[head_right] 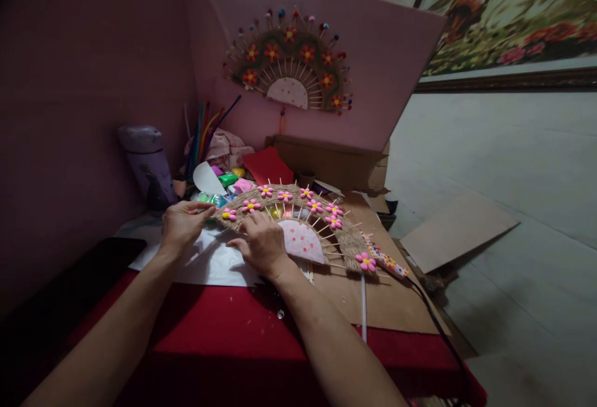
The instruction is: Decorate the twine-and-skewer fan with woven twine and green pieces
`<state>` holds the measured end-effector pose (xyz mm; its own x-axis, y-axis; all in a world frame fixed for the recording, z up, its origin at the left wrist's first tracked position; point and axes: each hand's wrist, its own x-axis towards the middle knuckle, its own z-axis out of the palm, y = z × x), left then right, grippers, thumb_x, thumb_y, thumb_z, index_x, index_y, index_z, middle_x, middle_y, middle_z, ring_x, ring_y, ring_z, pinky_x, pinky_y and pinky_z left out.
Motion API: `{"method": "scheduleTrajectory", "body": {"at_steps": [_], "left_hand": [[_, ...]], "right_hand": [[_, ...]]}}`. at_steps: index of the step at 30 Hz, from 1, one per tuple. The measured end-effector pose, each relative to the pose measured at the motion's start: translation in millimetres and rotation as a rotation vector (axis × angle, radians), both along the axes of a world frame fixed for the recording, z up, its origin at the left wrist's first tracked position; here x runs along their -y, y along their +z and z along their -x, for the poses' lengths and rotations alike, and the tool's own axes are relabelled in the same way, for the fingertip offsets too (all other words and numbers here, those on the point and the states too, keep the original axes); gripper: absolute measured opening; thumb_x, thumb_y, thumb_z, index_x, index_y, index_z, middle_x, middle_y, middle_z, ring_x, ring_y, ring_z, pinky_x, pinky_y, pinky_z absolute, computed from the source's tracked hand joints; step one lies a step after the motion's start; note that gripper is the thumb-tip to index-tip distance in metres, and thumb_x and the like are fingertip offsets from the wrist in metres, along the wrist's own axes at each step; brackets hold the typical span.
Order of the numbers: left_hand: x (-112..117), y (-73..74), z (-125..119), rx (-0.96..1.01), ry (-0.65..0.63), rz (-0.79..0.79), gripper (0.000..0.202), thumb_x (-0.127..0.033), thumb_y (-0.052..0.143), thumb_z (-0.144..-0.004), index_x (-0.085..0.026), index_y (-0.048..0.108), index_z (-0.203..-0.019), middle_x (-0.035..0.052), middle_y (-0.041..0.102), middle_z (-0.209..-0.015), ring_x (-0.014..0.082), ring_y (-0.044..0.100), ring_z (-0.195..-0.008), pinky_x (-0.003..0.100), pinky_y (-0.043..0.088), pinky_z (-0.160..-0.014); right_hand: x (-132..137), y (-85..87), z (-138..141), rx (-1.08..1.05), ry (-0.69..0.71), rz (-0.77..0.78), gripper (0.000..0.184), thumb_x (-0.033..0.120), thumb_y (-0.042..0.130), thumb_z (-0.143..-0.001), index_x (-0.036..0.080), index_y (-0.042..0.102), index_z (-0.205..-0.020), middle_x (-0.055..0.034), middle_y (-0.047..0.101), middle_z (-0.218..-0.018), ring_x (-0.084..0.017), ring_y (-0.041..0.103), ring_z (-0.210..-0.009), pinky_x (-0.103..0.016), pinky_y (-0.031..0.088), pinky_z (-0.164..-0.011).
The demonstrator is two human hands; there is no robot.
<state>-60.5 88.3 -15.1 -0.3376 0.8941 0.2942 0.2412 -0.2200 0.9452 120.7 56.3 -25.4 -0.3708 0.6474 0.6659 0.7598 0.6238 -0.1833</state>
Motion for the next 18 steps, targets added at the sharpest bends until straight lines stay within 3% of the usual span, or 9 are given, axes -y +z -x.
{"method": "scheduleTrajectory", "body": {"at_steps": [3, 6, 9, 11, 18], "left_hand": [[0.8, -1.8, -2.4, -0.303, 0.199, 0.033, 0.016, -0.032, 0.073, -0.062, -0.023, 0.076, -0.075, 0.0044, 0.067, -0.07, 0.0183, 0.056, -0.065, 0.026, 0.034, -0.054], [0.6, -1.8, -3.8, -0.456, 0.207, 0.134, 0.025, -0.039, 0.068, -0.068, -0.024, 0.077, -0.086, 0.0048, 0.069, -0.072, 0.0192, 0.058, -0.067, 0.027, 0.035, -0.056], [0.8, -0.6, -3.7, -0.496, 0.2, 0.18, 0.028, -0.041, 0.067, -0.069, -0.024, 0.077, -0.089, 0.0051, 0.07, -0.074, 0.0203, 0.059, -0.07, 0.028, 0.036, -0.058], [1.3, 0.0, -3.8, -0.51, 0.204, 0.187, 0.028, -0.041, 0.067, -0.069, -0.024, 0.077, -0.089, 0.0054, 0.071, -0.075, 0.0208, 0.06, -0.072, 0.029, 0.036, -0.058], [2.5, -1.0, -5.3, -0.532, 0.221, 0.21, 0.028, -0.043, 0.067, -0.069, -0.025, 0.076, -0.088, 0.0054, 0.072, -0.077, 0.0217, 0.062, -0.076, 0.029, 0.038, -0.06]], "right_hand": [[1.6, 1.3, 2.3, 0.144, -0.05, -0.005, 0.034, 0.046, 0.073, -0.071, 0.018, 0.058, -0.083, -0.0085, 0.059, -0.093, -0.023, 0.05, -0.087, -0.034, 0.04, -0.073], [1.5, 0.6, 2.9, 0.252, -0.116, 0.013, 0.029, 0.036, 0.073, -0.073, 0.016, 0.057, -0.088, -0.0101, 0.058, -0.097, -0.024, 0.049, -0.089, -0.034, 0.038, -0.074], [-0.4, -1.6, 2.4, 0.3, -0.158, 0.009, 0.016, 0.017, 0.063, -0.076, 0.015, 0.057, -0.09, -0.0107, 0.059, -0.098, -0.024, 0.048, -0.089, -0.034, 0.035, -0.074], [-1.8, -2.8, 1.9, 0.312, -0.164, -0.003, 0.016, 0.01, 0.057, -0.075, 0.015, 0.057, -0.091, -0.0104, 0.059, -0.098, -0.023, 0.048, -0.089, -0.034, 0.034, -0.074], [-3.4, -3.6, 1.7, 0.316, -0.159, -0.022, 0.015, 0.01, 0.054, -0.076, 0.017, 0.059, -0.089, -0.0081, 0.06, -0.096, -0.023, 0.048, -0.088, -0.034, 0.032, -0.073]]}}
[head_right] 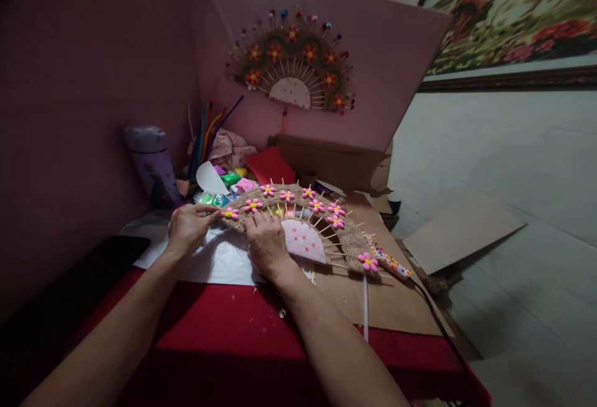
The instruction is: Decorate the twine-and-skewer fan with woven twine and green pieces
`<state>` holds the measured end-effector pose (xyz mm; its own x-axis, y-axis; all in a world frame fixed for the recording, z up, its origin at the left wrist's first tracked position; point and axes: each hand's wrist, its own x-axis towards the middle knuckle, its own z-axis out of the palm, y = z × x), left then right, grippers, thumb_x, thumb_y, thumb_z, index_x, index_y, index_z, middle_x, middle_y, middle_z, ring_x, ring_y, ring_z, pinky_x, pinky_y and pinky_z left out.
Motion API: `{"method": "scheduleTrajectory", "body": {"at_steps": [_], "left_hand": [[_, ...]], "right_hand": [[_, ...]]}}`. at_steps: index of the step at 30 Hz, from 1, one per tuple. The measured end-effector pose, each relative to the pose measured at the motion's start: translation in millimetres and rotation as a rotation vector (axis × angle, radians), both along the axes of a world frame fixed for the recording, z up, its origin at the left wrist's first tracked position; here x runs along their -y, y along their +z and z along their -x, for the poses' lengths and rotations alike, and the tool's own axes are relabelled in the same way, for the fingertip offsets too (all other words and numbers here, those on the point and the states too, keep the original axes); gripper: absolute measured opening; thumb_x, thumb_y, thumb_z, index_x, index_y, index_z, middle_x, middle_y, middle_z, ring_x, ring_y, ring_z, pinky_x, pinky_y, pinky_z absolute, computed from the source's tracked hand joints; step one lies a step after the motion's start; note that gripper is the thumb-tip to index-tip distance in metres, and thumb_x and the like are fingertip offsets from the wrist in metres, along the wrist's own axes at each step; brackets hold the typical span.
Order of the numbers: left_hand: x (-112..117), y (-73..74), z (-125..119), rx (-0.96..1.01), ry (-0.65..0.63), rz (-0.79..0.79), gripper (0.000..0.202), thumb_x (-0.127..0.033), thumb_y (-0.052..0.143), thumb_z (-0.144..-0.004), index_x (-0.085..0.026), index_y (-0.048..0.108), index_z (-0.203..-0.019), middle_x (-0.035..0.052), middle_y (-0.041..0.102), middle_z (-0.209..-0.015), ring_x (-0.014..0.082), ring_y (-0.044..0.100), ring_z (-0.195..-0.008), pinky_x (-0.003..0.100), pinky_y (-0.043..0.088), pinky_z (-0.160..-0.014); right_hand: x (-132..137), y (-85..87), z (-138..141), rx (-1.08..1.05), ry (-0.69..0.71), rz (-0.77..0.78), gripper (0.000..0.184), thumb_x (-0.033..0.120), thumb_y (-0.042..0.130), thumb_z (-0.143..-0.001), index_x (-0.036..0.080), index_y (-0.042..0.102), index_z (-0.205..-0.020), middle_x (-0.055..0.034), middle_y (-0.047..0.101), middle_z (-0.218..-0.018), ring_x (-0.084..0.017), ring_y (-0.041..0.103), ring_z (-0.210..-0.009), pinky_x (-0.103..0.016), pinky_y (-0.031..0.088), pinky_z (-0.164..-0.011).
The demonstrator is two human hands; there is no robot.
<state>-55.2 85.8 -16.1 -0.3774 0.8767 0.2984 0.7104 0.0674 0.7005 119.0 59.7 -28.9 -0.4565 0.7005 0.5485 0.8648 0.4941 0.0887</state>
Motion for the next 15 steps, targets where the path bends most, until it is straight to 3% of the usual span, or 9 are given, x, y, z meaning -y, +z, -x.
{"method": "scheduleTrajectory", "body": {"at_steps": [15], "left_hand": [[1.0, -0.2, -3.0, 0.001, 0.01, -0.023, 0.025, -0.043, 0.065, -0.071, -0.026, 0.076, -0.086, 0.0049, 0.074, -0.081, 0.0218, 0.063, -0.079, 0.03, 0.041, -0.064]], "right_hand": [[-0.5, -0.8, -0.4, 0.003, -0.008, -0.017, 0.015, 0.01, 0.054, -0.076, 0.017, 0.06, -0.088, -0.0084, 0.061, -0.094, -0.023, 0.048, -0.087, -0.033, 0.032, -0.071]]}}
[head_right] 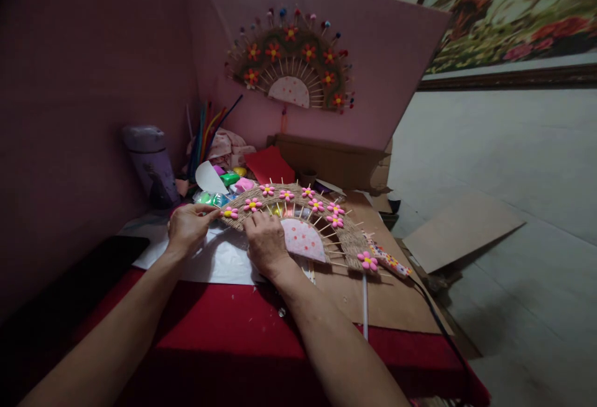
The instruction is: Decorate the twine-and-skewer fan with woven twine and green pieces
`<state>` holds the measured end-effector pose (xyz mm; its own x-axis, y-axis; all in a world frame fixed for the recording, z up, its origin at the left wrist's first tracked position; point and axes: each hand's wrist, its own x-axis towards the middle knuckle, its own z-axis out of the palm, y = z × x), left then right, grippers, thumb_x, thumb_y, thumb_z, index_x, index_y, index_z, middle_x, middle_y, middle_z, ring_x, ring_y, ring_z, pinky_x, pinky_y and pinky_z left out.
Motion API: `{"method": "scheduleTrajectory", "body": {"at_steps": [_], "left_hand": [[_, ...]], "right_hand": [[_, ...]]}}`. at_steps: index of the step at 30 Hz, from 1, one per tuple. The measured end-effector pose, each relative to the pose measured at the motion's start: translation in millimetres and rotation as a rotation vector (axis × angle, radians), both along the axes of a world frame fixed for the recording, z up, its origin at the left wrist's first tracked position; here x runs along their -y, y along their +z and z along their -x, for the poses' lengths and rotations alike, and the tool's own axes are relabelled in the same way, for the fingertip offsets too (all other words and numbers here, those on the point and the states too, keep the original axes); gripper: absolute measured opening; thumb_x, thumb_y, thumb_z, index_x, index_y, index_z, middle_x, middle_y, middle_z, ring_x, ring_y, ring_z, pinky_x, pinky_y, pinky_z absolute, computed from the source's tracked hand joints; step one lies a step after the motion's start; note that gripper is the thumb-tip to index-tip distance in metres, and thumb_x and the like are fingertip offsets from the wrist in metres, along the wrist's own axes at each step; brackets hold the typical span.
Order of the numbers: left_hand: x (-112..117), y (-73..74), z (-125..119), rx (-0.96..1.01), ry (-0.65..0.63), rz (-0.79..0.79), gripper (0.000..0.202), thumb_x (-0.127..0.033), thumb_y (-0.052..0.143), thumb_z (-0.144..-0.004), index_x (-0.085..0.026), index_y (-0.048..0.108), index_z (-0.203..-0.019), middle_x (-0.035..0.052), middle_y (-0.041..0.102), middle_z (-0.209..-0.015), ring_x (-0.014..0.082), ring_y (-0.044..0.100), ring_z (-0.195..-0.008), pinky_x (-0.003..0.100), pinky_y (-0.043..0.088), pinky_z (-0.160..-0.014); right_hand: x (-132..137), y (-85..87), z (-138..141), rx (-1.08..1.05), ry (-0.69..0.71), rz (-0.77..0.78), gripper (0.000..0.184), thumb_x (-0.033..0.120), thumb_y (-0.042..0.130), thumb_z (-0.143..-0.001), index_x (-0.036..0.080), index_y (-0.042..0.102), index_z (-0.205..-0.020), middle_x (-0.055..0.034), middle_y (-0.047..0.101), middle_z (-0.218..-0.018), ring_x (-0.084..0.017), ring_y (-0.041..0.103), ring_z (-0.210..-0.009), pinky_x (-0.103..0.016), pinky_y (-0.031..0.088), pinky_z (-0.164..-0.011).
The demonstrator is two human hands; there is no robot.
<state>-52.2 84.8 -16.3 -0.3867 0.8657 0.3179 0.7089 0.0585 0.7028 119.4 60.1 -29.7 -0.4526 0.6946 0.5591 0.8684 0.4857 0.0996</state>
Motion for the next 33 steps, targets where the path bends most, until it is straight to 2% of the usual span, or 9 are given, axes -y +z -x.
{"method": "scheduleTrajectory", "body": {"at_steps": [11, 19, 24, 28, 33], "left_hand": [[7, 5.1, -8, -0.12, -0.008, 0.021, 0.025, -0.043, 0.06, -0.077, -0.028, 0.076, -0.091, 0.0062, 0.074, -0.089, 0.0235, 0.063, -0.083, 0.032, 0.042, -0.067], [9, 2.1, -12, -0.245, -0.058, 0.054, 0.029, -0.03, 0.052, -0.081, -0.028, 0.074, -0.099, 0.0073, 0.073, -0.096, 0.0269, 0.061, -0.09, 0.035, 0.042, -0.072], [14, 5.0, -16, -0.26, -0.021, 0.032, 0.039, -0.022, 0.047, -0.079, -0.025, 0.069, -0.11, 0.008, 0.071, -0.101, 0.0281, 0.059, -0.096, 0.037, 0.041, -0.076], [24, 5.9, -21, -0.46, -0.003, 0.011, 0.038, -0.02, 0.044, -0.079, -0.023, 0.069, -0.109, 0.0109, 0.069, -0.095, 0.0302, 0.055, -0.096, 0.04, 0.037, -0.075], [32, 3.6, -26, -0.689, -0.031, -0.043, 0.04, -0.02, 0.044, -0.082, -0.027, 0.063, -0.116, 0.012, 0.064, -0.09, 0.0313, 0.05, -0.092, 0.042, 0.032, -0.073]], "right_hand": [[0, 0.5, 1, 0.005, -0.016, 0.015, 0.015, 0.01, 0.051, -0.08, 0.016, 0.061, -0.09, -0.0098, 0.06, -0.095, -0.023, 0.048, -0.088, -0.033, 0.032, -0.073], [0, -0.5, 0, 0.031, -0.056, -0.007, 0.016, 0.013, 0.047, -0.086, 0.017, 0.061, -0.092, -0.0091, 0.06, -0.091, -0.022, 0.048, -0.085, -0.033, 0.031, -0.07], [-1, -1.2, 0, 0.031, -0.062, -0.008, 0.017, 0.015, 0.045, -0.088, 0.018, 0.061, -0.093, -0.0088, 0.06, -0.09, -0.021, 0.048, -0.083, -0.032, 0.03, -0.07], [-1, -1.8, -1, 0.033, -0.061, -0.018, 0.016, 0.017, 0.046, -0.089, 0.018, 0.061, -0.093, -0.0086, 0.06, -0.09, -0.022, 0.049, -0.084, -0.032, 0.03, -0.07], [-1, -1.2, -1, 0.027, -0.064, -0.037, 0.017, 0.016, 0.045, -0.089, 0.017, 0.062, -0.092, -0.0081, 0.06, -0.089, -0.022, 0.049, -0.083, -0.033, 0.031, -0.071]]}}
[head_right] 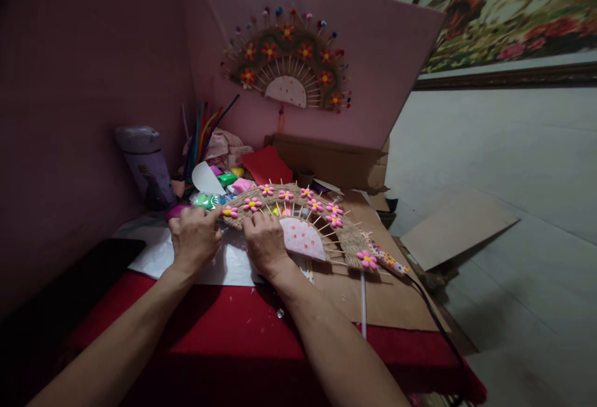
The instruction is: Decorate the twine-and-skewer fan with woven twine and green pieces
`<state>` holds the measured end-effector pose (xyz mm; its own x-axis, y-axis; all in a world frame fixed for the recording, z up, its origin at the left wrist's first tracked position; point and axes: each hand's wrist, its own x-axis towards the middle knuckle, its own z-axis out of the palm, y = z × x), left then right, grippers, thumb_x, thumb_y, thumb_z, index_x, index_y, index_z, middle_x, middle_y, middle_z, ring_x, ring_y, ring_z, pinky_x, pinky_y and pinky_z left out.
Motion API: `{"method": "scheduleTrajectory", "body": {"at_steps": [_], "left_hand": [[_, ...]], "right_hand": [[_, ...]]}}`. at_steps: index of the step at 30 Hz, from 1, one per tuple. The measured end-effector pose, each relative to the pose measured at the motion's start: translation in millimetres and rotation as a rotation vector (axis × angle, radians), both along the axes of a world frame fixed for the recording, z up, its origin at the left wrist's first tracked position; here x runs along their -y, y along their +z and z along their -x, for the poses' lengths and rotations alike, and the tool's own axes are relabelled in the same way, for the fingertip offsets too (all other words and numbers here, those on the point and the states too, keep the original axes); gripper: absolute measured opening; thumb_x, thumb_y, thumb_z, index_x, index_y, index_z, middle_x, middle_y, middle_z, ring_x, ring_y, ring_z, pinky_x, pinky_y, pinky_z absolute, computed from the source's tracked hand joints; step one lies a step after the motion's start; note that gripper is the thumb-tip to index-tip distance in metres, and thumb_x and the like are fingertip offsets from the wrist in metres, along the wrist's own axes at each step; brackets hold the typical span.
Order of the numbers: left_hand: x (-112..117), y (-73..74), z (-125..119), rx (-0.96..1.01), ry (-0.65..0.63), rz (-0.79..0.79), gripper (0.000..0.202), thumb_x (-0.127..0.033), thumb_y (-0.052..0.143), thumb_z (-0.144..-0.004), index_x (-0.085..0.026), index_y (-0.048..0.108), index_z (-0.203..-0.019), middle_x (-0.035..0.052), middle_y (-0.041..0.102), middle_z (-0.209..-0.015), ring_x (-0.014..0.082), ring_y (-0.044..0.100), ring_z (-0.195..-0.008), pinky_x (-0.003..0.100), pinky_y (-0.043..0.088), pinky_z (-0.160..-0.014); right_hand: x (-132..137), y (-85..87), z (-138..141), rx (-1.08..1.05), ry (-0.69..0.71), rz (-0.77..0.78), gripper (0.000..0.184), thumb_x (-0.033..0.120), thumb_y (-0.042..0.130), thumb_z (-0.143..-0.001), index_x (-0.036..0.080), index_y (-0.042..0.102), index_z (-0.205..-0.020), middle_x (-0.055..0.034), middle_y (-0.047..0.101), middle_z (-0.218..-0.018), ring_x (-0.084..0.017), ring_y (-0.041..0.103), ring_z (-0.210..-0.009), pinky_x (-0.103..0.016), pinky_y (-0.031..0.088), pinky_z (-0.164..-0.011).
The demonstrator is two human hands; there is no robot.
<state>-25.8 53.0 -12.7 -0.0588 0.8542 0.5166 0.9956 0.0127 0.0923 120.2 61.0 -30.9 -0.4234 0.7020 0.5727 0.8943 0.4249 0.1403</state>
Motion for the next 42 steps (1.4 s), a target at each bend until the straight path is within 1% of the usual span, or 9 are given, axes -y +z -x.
{"method": "scheduleTrajectory", "body": {"at_steps": [3, 8, 16, 18, 21, 24, 28, 34, 42], "left_hand": [[0, -0.9, -1, -0.043, 0.002, 0.014, 0.043, -0.018, 0.042, -0.084, -0.03, 0.06, -0.121, 0.012, 0.063, -0.091, 0.0314, 0.049, -0.09, 0.042, 0.03, -0.073], [0, -2.1, 0, -0.043, 0.008, 0.04, 0.046, -0.019, 0.041, -0.086, -0.035, 0.056, -0.126, 0.012, 0.063, -0.091, 0.0309, 0.048, -0.091, 0.042, 0.029, -0.074], [1, -0.8, 0, -0.029, -0.012, 0.053, 0.046, -0.019, 0.042, -0.085, -0.034, 0.056, -0.126, 0.0124, 0.064, -0.09, 0.0319, 0.049, -0.09, 0.042, 0.03, -0.073], [0, -0.9, 1, -0.007, -0.014, 0.04, 0.045, -0.022, 0.043, -0.084, -0.032, 0.055, -0.127, 0.012, 0.065, -0.091, 0.0316, 0.05, -0.091, 0.042, 0.03, -0.074], [-3, -2.7, 3, 0.069, 0.009, -0.009, 0.046, -0.022, 0.044, -0.082, -0.023, 0.054, -0.128, 0.0119, 0.066, -0.094, 0.031, 0.05, -0.094, 0.041, 0.031, -0.074], [-5, -4.7, 5, 0.122, 0.024, -0.038, 0.043, -0.021, 0.043, -0.081, -0.02, 0.059, -0.12, 0.0118, 0.066, -0.096, 0.0304, 0.051, -0.093, 0.04, 0.032, -0.074], [-5, -4.6, 5, 0.107, 0.003, -0.017, 0.037, -0.023, 0.043, -0.082, -0.024, 0.065, -0.112, 0.0114, 0.065, -0.091, 0.0305, 0.05, -0.092, 0.041, 0.032, -0.074], [-7, -0.5, 6, 0.081, -0.033, 0.091, 0.044, -0.022, 0.047, -0.081, -0.032, 0.059, -0.122, 0.011, 0.062, -0.094, 0.0304, 0.048, -0.094, 0.039, 0.033, -0.074], [-10, 1.2, 9, 0.028, -0.058, 0.097, 0.053, -0.015, 0.05, -0.076, -0.037, 0.057, -0.124, 0.0117, 0.059, -0.094, 0.0309, 0.047, -0.092, 0.039, 0.033, -0.073]], "right_hand": [[0, 0.2, 0, -0.008, 0.0, -0.009, 0.019, 0.018, 0.043, -0.091, 0.017, 0.062, -0.092, -0.008, 0.06, -0.089, -0.021, 0.049, -0.082, -0.033, 0.031, -0.071], [-1, -0.9, -1, -0.008, 0.007, 0.001, 0.018, 0.017, 0.045, -0.09, 0.018, 0.063, -0.093, -0.0083, 0.06, -0.09, -0.021, 0.048, -0.083, -0.032, 0.031, -0.071], [0, -1.1, 0, -0.017, 0.01, -0.007, 0.019, 0.017, 0.044, -0.091, 0.018, 0.063, -0.091, -0.0079, 0.06, -0.089, -0.02, 0.048, -0.082, -0.032, 0.03, -0.071], [-1, -1.3, 0, -0.022, 0.013, -0.016, 0.018, 0.017, 0.045, -0.091, 0.018, 0.062, -0.091, -0.0075, 0.06, -0.088, -0.02, 0.048, -0.082, -0.032, 0.03, -0.07], [-1, -1.4, 0, -0.026, 0.019, -0.014, 0.014, 0.016, 0.048, -0.088, 0.017, 0.062, -0.091, -0.0076, 0.06, -0.089, -0.02, 0.049, -0.082, -0.032, 0.03, -0.069], [-1, -0.6, -1, -0.018, 0.021, 0.008, 0.013, 0.014, 0.05, -0.084, 0.017, 0.061, -0.09, -0.008, 0.06, -0.09, -0.021, 0.049, -0.083, -0.032, 0.03, -0.07], [0, 0.3, -1, -0.005, 0.018, 0.03, 0.014, 0.014, 0.049, -0.084, 0.018, 0.061, -0.09, -0.0083, 0.06, -0.092, -0.021, 0.049, -0.085, -0.032, 0.031, -0.071], [-1, -0.7, -1, 0.005, 0.018, 0.028, 0.015, 0.015, 0.048, -0.084, 0.019, 0.06, -0.091, -0.0082, 0.06, -0.092, -0.021, 0.049, -0.085, -0.032, 0.032, -0.071], [0, -0.7, 0, 0.005, 0.032, 0.022, 0.013, 0.013, 0.051, -0.081, 0.017, 0.06, -0.09, -0.0084, 0.06, -0.092, -0.021, 0.05, -0.085, -0.032, 0.031, -0.071]]}}
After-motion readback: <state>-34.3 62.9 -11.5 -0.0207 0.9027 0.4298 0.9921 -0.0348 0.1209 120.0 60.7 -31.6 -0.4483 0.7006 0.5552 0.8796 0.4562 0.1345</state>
